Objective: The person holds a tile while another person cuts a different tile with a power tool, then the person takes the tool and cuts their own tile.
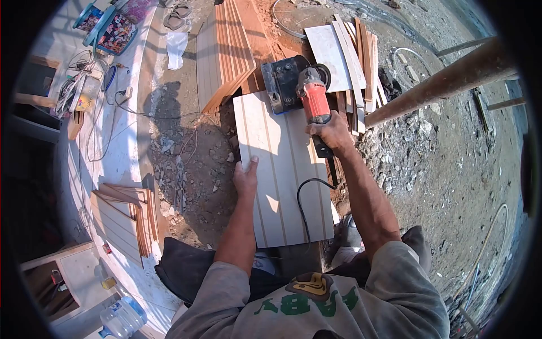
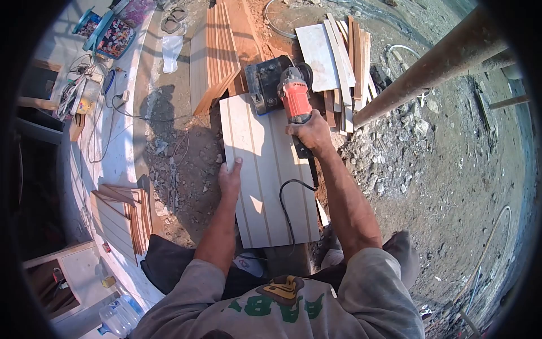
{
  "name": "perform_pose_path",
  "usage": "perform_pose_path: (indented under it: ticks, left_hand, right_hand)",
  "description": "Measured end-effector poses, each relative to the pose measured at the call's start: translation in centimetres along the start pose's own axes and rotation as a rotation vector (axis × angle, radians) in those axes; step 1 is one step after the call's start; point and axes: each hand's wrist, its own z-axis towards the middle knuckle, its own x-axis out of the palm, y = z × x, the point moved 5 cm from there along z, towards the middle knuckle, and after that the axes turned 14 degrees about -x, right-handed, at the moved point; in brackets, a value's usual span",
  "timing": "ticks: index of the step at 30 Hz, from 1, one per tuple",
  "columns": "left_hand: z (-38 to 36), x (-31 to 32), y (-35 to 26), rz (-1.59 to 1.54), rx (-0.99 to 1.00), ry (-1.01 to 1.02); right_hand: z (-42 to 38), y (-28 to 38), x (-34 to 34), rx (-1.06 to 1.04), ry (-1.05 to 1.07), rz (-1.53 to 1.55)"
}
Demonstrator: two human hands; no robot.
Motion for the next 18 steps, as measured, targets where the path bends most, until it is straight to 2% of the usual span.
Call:
perform_pose_path:
  ticks: [2,6,9,11,13,15,18]
  left_hand:
    - [-0.1,-0.2,-0.1,0.024,-0.017,-0.042]
    - [0.1,-0.1,0.2,0.068,-0.085,-0.03]
    - [0.5,0.1,1.1,0.008,-0.125,0.01]
    - [0.9,0.4,1.0,-0.025,-0.138,0.045]
    - [0.6,0.3,1.3,-0.073,-0.185,0.058]
    - [0.8,0.3,1.4,-0.022,-0.154,0.066]
    - [0.2,0.4,1.5,0.062,-0.081,0.023]
  right_hand:
    - [-0.5,-0.5,0.0,-0.013,-0.148,-0.06]
    - [0.0,-1.9,-0.1,0.0,-0.155,-0.113]
    - [0.3,-1.7,0.2,-0.065,-0.191,-0.001]
    - [0.5,-1.3,0.1,-0.074,-0.207,-0.188]
    - [0.5,-0.5,-0.2,0.002,-0.196,-0.198]
    - [1.2,-1.1,0.1,0.076,-0.11,-0.15]
    - [1.5,-1.4,0.2,0.062,-0.134,-0.17]
